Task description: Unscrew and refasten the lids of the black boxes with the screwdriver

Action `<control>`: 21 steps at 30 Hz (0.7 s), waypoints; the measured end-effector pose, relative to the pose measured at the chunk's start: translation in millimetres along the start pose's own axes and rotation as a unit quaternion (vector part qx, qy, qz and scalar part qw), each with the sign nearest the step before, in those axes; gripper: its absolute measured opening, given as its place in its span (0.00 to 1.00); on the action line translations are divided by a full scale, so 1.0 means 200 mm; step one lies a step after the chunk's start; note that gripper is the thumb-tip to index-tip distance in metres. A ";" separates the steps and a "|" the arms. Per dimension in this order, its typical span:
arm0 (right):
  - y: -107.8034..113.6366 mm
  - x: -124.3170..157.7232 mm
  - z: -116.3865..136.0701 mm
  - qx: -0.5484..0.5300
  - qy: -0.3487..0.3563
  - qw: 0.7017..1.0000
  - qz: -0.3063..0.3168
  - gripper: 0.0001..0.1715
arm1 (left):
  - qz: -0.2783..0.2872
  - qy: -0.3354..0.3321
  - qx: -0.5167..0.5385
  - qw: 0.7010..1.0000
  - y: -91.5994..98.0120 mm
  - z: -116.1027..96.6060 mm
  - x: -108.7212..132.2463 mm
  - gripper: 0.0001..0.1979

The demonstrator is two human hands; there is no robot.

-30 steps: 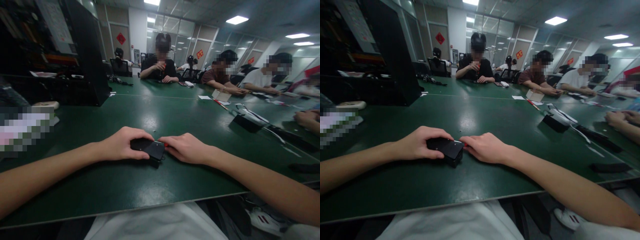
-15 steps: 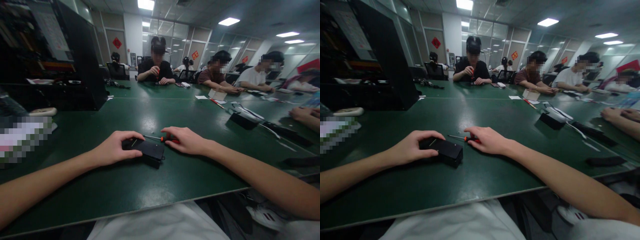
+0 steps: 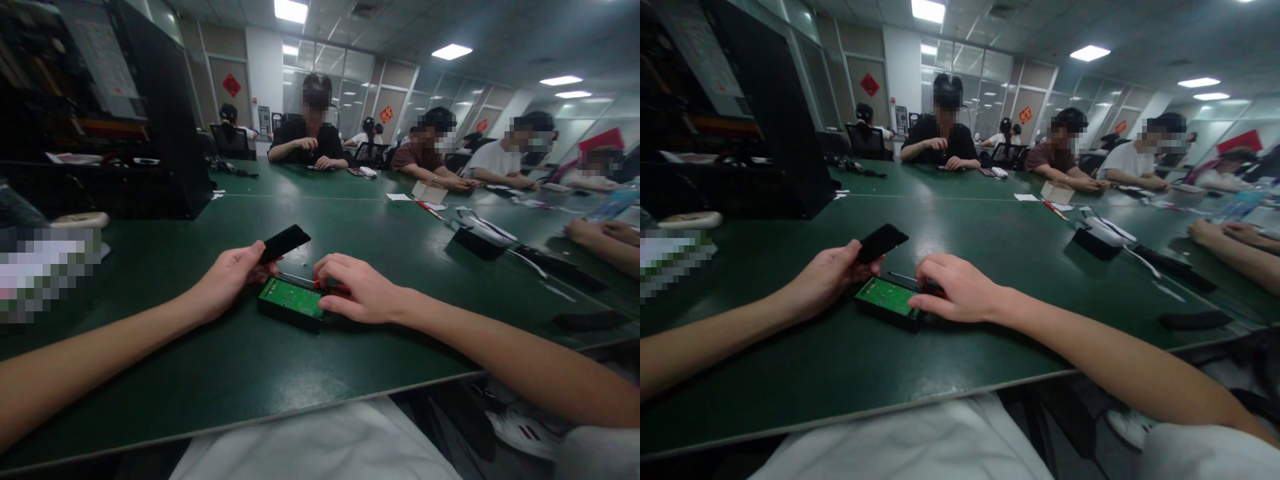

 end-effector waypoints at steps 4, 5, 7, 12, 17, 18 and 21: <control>-0.05 -0.06 0.08 0.017 -0.047 0.998 0.031 0.38 | 0.003 0.045 0.054 0.998 -0.02 0.05 -0.01 0.25; -0.07 -0.07 0.10 0.029 -0.063 0.997 0.044 0.40 | 0.013 0.047 0.054 0.997 -0.03 0.05 0.00 0.24; -0.10 -0.09 0.12 0.048 -0.089 0.992 0.069 0.37 | 0.032 0.046 0.053 0.997 -0.05 0.05 0.00 0.23; -0.08 -0.09 0.19 0.038 -0.090 0.991 0.089 0.25 | 0.078 0.055 0.044 0.995 -0.09 0.05 0.01 0.24; 0.26 0.08 0.21 0.048 -0.127 0.991 0.006 0.20 | 0.127 -0.001 -0.148 0.981 -0.15 -0.02 0.05 0.25; 0.37 0.15 0.17 0.076 -0.160 0.984 -0.024 0.20 | 0.133 -0.018 -0.199 0.971 -0.17 -0.04 0.07 0.26; 0.74 0.50 -0.03 0.213 -0.312 0.918 -0.121 0.26 | 0.153 -0.051 -0.287 0.944 -0.20 -0.07 0.09 0.27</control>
Point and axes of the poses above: each hand's wrist, its own x-axis away from the middle knuckle, its own y-axis out of the back of the hand, z = x × y, the point moved 9 cm from there along -x, towards the middle knuckle
